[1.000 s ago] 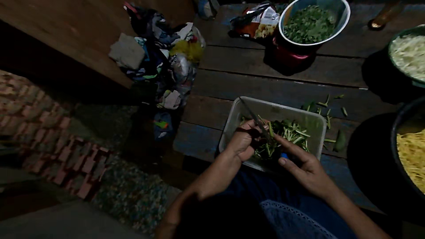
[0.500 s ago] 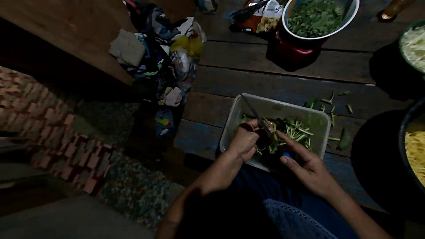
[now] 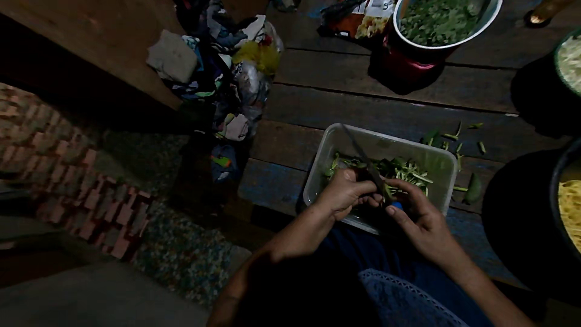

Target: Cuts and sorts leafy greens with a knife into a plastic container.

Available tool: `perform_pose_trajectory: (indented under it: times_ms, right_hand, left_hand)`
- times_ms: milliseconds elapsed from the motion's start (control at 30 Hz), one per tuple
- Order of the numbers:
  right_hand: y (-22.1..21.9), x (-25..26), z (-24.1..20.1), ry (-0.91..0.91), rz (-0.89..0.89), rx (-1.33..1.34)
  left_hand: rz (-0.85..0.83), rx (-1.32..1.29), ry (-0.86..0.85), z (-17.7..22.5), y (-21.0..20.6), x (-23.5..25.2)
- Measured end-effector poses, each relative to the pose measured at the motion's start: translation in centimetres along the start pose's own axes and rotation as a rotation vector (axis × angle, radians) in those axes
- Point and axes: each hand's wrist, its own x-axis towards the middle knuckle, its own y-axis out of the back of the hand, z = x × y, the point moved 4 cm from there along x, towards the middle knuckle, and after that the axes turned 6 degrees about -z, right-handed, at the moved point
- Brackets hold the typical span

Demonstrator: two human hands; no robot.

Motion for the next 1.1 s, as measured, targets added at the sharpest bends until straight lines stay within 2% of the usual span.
perform_pose_trajectory:
  times_ms: [167, 233, 300, 367, 400, 567, 700, 767, 833, 1100]
  right_hand:
    - [0.6, -0.6, 0.0, -0.083, 0.006, -0.016]
    - [1.2, -1.0, 0.1, -0.186, 0.013, -0.038]
    - [2.1, -1.5, 0.3, -0.293, 0.023, -0.077]
    - [2.9, -1.9, 0.3, -0.331, 0.041, -0.104]
    - [3.2, -2.0, 0.2, -0.331, 0.053, -0.104]
    - [3.8, -2.2, 0.7, -0.288, 0.073, -0.051]
    - [3.9, -1.8, 1.1, -0.270, 0.051, -0.075]
    - [4.0, -1.7, 1.3, -0.261, 0.042, -0.062]
    - [4.1, -1.7, 1.3, -0.246, 0.037, -0.041]
    - [3.8, -1.5, 1.0, -0.202, 0.060, 0.027]
  left_hand:
    - [-0.046, 0.195, -0.037, -0.4, -0.1, 0.5]
    - [-0.096, 0.496, -0.040, -0.8, -0.7, 0.6]
    - [-0.228, 0.827, -0.016, -1.0, -1.7, 0.6]
    - [-0.335, 1.043, -0.011, -0.8, -2.5, 0.5]
    - [-0.336, 1.108, -0.029, -0.6, -2.6, 0.5]
    - [-0.085, 1.449, -0.048, 3.4, 1.0, 3.4]
    - [-0.031, 1.736, 0.214, 5.0, 2.1, 6.0]
    - [-0.016, 1.807, 0.359, 4.1, 1.8, 6.9]
    - [0.009, 1.746, 0.446, 2.9, 1.9, 7.9]
    - [0.012, 1.727, 0.479, 0.4, 2.6, 9.3]
